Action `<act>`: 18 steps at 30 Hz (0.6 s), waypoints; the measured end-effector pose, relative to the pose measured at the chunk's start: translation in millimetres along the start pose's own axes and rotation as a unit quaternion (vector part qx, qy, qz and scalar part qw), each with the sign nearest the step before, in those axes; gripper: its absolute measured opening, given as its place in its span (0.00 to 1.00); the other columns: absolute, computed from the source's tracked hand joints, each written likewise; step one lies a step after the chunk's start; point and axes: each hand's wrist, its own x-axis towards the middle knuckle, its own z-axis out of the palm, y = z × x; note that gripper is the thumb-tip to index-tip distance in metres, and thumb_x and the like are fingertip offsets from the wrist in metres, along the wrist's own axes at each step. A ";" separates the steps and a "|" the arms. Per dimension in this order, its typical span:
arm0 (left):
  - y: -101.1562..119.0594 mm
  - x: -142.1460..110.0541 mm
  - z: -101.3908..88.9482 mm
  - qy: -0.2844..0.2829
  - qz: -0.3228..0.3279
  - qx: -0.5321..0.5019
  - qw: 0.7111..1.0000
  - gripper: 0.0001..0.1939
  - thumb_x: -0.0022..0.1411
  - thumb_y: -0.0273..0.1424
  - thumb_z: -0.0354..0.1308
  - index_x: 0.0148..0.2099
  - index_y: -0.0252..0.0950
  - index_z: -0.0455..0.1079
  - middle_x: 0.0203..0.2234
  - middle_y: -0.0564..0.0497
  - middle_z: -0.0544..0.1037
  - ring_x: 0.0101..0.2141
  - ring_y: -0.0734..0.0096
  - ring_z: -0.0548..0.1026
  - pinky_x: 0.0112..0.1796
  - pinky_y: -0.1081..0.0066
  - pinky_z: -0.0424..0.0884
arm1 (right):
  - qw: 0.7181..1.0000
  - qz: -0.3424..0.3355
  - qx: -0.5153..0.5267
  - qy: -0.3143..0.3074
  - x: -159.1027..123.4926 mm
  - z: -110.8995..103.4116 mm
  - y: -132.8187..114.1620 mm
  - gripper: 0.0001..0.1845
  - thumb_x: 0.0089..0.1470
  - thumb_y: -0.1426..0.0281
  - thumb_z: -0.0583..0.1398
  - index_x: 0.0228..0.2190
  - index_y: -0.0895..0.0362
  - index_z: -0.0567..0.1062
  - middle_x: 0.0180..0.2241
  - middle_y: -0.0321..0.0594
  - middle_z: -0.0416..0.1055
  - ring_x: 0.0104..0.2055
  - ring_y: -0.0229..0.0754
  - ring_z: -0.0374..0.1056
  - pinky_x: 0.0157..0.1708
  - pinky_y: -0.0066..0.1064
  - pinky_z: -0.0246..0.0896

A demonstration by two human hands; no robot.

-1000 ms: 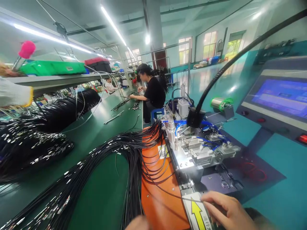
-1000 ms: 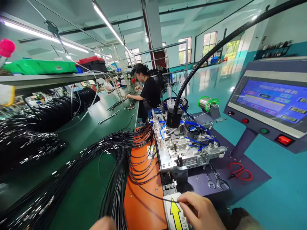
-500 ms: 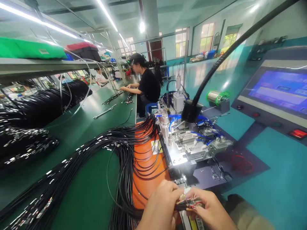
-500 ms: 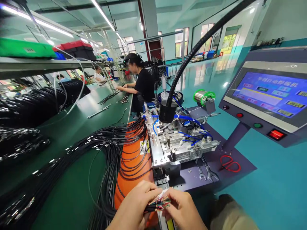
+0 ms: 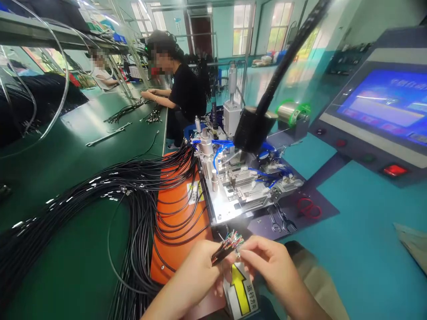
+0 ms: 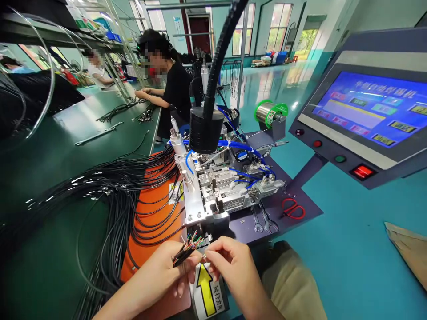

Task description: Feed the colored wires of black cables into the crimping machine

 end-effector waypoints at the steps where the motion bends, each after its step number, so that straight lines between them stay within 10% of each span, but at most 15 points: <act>1: 1.5 0.6 -0.4 -0.002 -0.008 -0.014 1.000 0.18 0.55 0.42 0.50 0.23 0.33 0.62 0.15 0.55 0.66 0.14 0.78 0.64 0.17 0.79 0.61 | 1.000 -0.023 -0.019 0.004 -0.1 0.6 0.0 0.10 0.43 0.66 0.62 0.17 0.59 0.72 0.16 0.34 0.65 0.17 0.34 0.61 0.16 0.25 0.58; 18: -3.3 8.5 1.6 0.099 -0.013 0.001 0.995 0.09 0.50 0.34 0.55 0.25 0.32 0.66 0.16 0.57 0.64 0.16 0.78 0.63 0.17 0.78 0.60 | 0.992 0.079 0.089 0.035 -6.5 11.5 5.4 0.16 0.38 0.59 0.66 0.19 0.61 0.74 0.11 0.33 0.65 0.11 0.31 0.56 0.12 0.22 0.52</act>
